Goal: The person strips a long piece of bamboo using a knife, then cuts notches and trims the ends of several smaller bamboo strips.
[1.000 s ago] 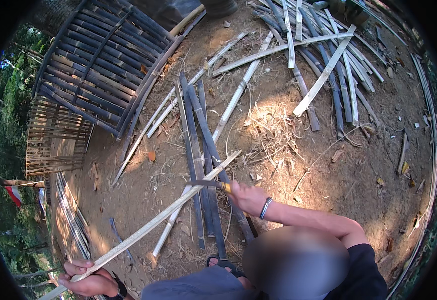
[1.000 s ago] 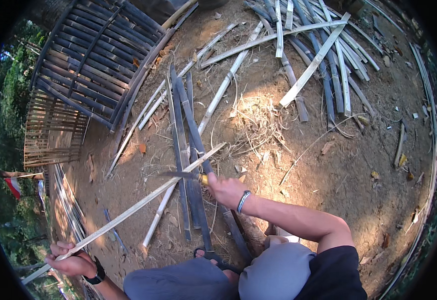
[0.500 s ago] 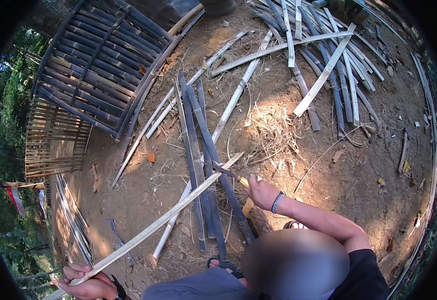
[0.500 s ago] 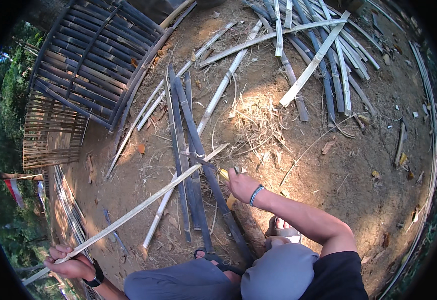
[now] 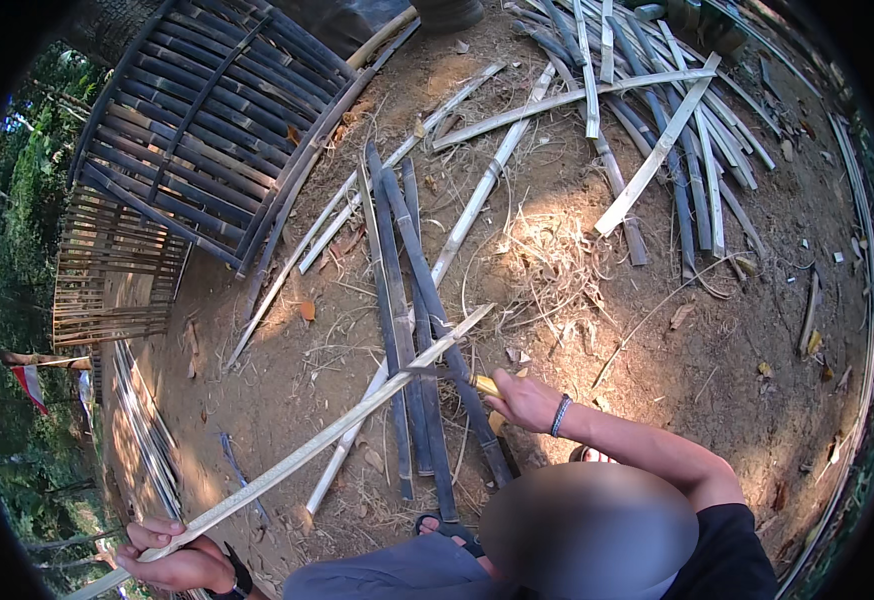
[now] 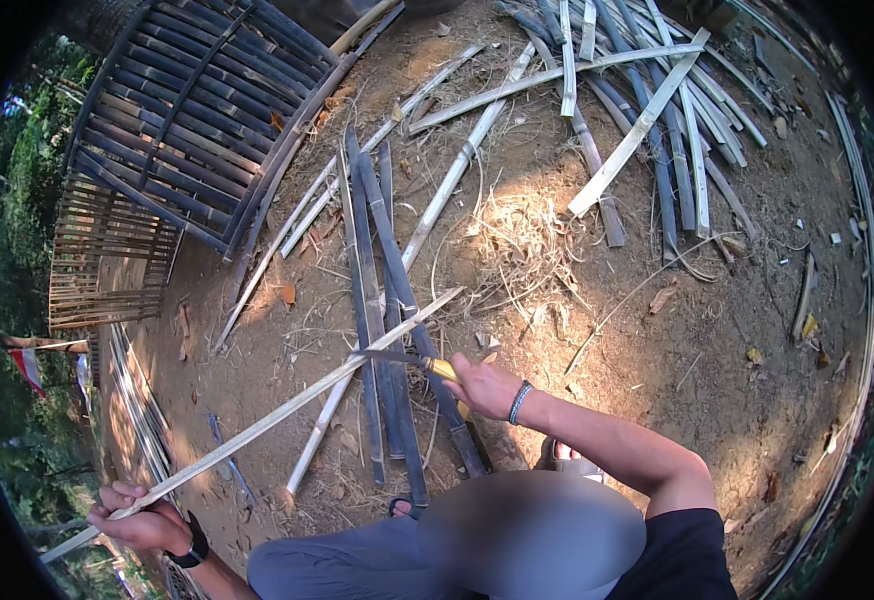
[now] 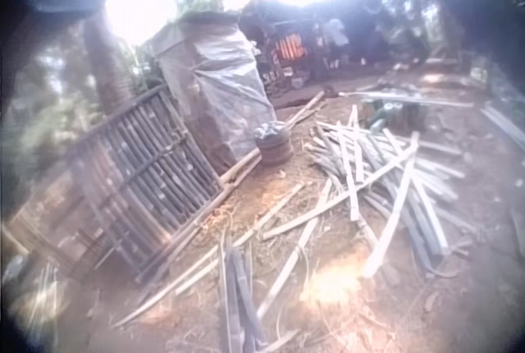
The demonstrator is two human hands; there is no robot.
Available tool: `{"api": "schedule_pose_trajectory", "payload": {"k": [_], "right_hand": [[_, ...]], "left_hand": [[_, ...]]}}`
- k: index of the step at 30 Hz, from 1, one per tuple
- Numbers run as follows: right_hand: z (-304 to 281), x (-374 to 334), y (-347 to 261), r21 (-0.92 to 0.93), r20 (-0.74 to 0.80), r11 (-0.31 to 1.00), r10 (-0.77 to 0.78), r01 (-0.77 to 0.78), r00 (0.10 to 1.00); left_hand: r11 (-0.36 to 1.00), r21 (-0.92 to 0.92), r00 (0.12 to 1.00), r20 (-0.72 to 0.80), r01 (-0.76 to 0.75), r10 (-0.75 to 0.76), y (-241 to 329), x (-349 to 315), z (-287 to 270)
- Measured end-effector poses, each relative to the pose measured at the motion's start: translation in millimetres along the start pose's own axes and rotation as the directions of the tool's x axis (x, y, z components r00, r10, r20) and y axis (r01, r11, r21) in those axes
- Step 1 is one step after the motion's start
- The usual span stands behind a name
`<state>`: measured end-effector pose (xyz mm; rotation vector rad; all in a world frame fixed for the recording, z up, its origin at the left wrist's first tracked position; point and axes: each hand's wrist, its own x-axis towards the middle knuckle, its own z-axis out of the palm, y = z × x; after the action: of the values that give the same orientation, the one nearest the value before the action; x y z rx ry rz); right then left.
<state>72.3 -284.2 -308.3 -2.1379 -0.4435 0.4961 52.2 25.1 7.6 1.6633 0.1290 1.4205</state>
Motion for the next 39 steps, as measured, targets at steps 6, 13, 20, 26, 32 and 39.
{"api": "schedule_pose_trajectory", "payload": {"k": [6,13,20,26,32,39], "right_hand": [[3.8,-10.4,-38.6,0.114,-0.048,0.993,0.034,-0.028,0.998],[-24.5,-20.7,-69.1,0.097,-0.017,0.910,-0.403,0.403,0.915],[-12.3,-17.4,-57.2,0.294,-0.109,0.953,-0.044,0.075,0.993],[-3.8,7.4,-27.5,-0.008,-0.173,0.995,0.098,-0.101,0.980],[-11.0,3.5,-37.9,0.019,-0.106,0.993,0.115,-0.114,0.988],[-0.1,-1.8,52.9,-0.060,-0.205,0.928,0.348,-0.367,0.915]], "left_hand": [[0.999,-0.037,1.000,0.025,0.018,-0.017,2.9,-2.4,-3.2],[1.000,0.019,1.000,-0.024,0.017,-0.017,-3.9,-2.8,-2.0],[1.000,0.006,1.000,-0.004,0.002,-0.002,-1.0,-3.6,1.7],[0.999,-0.035,0.997,0.070,0.025,-0.023,-0.1,0.2,-8.9],[1.000,-0.008,1.000,-0.023,0.018,-0.018,12.0,-10.4,7.4],[0.999,-0.029,0.999,-0.014,0.033,-0.034,7.7,-8.1,4.3]]}}
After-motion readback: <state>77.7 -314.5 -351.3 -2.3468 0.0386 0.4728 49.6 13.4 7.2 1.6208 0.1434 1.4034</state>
